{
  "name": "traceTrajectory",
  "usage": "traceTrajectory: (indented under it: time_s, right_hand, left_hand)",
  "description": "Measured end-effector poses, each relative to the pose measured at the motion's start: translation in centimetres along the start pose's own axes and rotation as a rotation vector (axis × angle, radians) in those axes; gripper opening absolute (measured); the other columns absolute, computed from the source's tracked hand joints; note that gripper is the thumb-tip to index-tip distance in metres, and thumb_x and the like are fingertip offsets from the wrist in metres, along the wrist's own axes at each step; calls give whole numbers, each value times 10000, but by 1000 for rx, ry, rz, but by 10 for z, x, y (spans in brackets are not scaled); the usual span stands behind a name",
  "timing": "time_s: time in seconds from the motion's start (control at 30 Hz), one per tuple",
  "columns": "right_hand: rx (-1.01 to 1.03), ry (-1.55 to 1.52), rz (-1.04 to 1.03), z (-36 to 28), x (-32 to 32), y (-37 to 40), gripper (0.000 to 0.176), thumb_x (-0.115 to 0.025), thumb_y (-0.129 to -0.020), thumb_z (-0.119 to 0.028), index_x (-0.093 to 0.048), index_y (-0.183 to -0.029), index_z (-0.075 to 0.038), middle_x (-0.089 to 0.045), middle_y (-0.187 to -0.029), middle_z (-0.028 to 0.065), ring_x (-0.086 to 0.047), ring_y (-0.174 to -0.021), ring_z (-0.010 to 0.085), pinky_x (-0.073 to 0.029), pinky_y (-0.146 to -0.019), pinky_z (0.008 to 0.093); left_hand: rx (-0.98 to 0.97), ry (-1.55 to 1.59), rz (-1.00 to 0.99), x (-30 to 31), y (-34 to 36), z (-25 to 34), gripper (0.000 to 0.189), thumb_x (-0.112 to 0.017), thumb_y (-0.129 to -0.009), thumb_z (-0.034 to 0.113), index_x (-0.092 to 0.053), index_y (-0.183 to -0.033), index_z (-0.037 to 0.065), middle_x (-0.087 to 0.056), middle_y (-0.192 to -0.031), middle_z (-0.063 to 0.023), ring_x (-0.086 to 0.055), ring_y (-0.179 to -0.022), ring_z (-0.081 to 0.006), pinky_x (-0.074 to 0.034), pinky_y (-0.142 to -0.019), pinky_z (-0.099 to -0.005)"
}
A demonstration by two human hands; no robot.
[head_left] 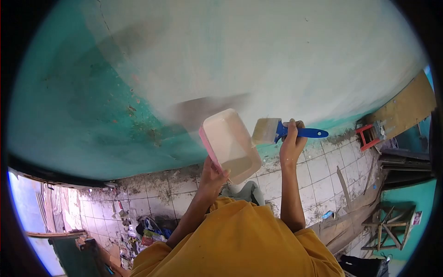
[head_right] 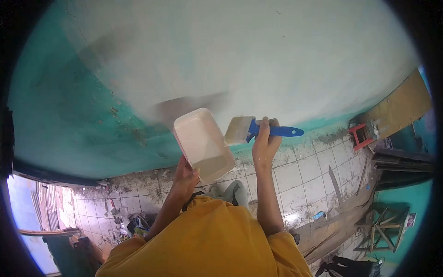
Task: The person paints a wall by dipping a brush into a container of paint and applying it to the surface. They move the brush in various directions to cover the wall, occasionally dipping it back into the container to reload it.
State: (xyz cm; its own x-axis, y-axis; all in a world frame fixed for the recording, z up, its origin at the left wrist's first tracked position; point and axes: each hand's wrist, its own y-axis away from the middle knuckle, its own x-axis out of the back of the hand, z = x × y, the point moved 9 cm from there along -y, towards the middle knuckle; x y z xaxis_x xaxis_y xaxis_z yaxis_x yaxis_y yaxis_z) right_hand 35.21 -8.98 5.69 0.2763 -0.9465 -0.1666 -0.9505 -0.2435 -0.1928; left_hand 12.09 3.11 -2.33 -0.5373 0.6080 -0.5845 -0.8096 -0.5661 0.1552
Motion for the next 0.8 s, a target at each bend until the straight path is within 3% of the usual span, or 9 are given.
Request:
traceTrajectory:
  time_s: [0.17, 0.2, 0.23, 0.3, 0.33, 0.43, 0.57, 0.7, 0.8]
  right_hand:
    - [129, -121, 194, -2, 9, -35, 302, -556, -1004, -302, -563, -826, -58, -452, -673, -41, -392, -598, 39, -285, -540, 216]
    - [92, -175, 163, -2, 7, -45, 346, -544, -1011, -354, -620, -944, -23, -506, -703, -20, -422, -604, 43, -311, -542, 215]
    - [97, -177, 171, -9, 4, -53, 346, -544, -1011, -354, -620, -944, -23, -506, -703, -20, -422, -604, 43, -311, -542, 215]
    - [122, -187, 124, -23, -11, -66, 422, -520, -1020, -391, -649, -1101, 3, -573, -751, 11, -424, -590, 54, -334, -542, 222]
    - [210, -222, 134, -17, -15, -74, 428, -535, -1016, -368, -655, -1167, 15, -643, -817, 53, -469, -587, 73, -386, -551, 228]
    - [204, -130, 126, 18, -29, -78, 400, -546, -1013, -319, -646, -1179, 32, -669, -873, 79, -525, -612, 94, -442, -582, 240]
    - [98, -97, 153, 115, -23, -52, 421, -512, -1027, -274, -586, -1275, 58, -673, -924, 90, -586, -703, 111, -480, -638, 256]
    - [-31, -13, 151, 164, -12, -38, 389, -505, -1029, -277, -608, -1228, 40, -667, -903, 78, -592, -778, 112, -487, -708, 269]
    - [61, 134, 106, 82, -31, -73, 368, -522, -1022, -283, -646, -1145, 40, -679, -878, 84, -619, -800, 132, -500, -741, 285]
  left_hand:
    - [38, 20, 21, 12, 0, 3, 815, -687, -882, 128, -175, -1509, 34, -366, -1435, -150, -337, -1386, -273, -279, -1145, -445]
    - [43, 16, 14, 12, 0, 4, 815, -687, -882, 128, -175, -1509, 34, -366, -1435, -150, -337, -1386, -273, -279, -1145, -445]
    - [45, 35, 8, 11, -2, 6, 818, -695, -877, 134, -181, -1507, 38, -373, -1429, -147, -352, -1377, -278, -299, -1138, -447]
    - [54, 46, 1, 10, -4, 9, 822, -702, -873, 141, -187, -1505, 42, -380, -1424, -144, -368, -1369, -283, -320, -1132, -448]
    - [52, 34, -2, 9, -5, 11, 827, -710, -867, 153, -192, -1502, 45, -387, -1420, -144, -391, -1356, -288, -352, -1115, -454]
    - [52, 34, 2, 4, -7, 15, 840, -727, -855, 178, -202, -1498, 51, -398, -1416, -143, -431, -1334, -294, -404, -1085, -466]
    - [73, 37, 8, 12, -13, 8, 855, -742, -843, 203, -209, -1496, 62, -402, -1423, -141, -445, -1331, -291, -438, -1057, -470]
    - [84, 4, 19, 16, -15, 5, 855, -744, -841, 203, -212, -1495, 62, -405, -1424, -140, -449, -1327, -283, -457, -1039, -464]
    - [108, -14, 62, 24, -13, 7, 855, -741, -840, 203, -212, -1496, 61, -405, -1431, -140, -451, -1328, -284, -463, -1032, -460]
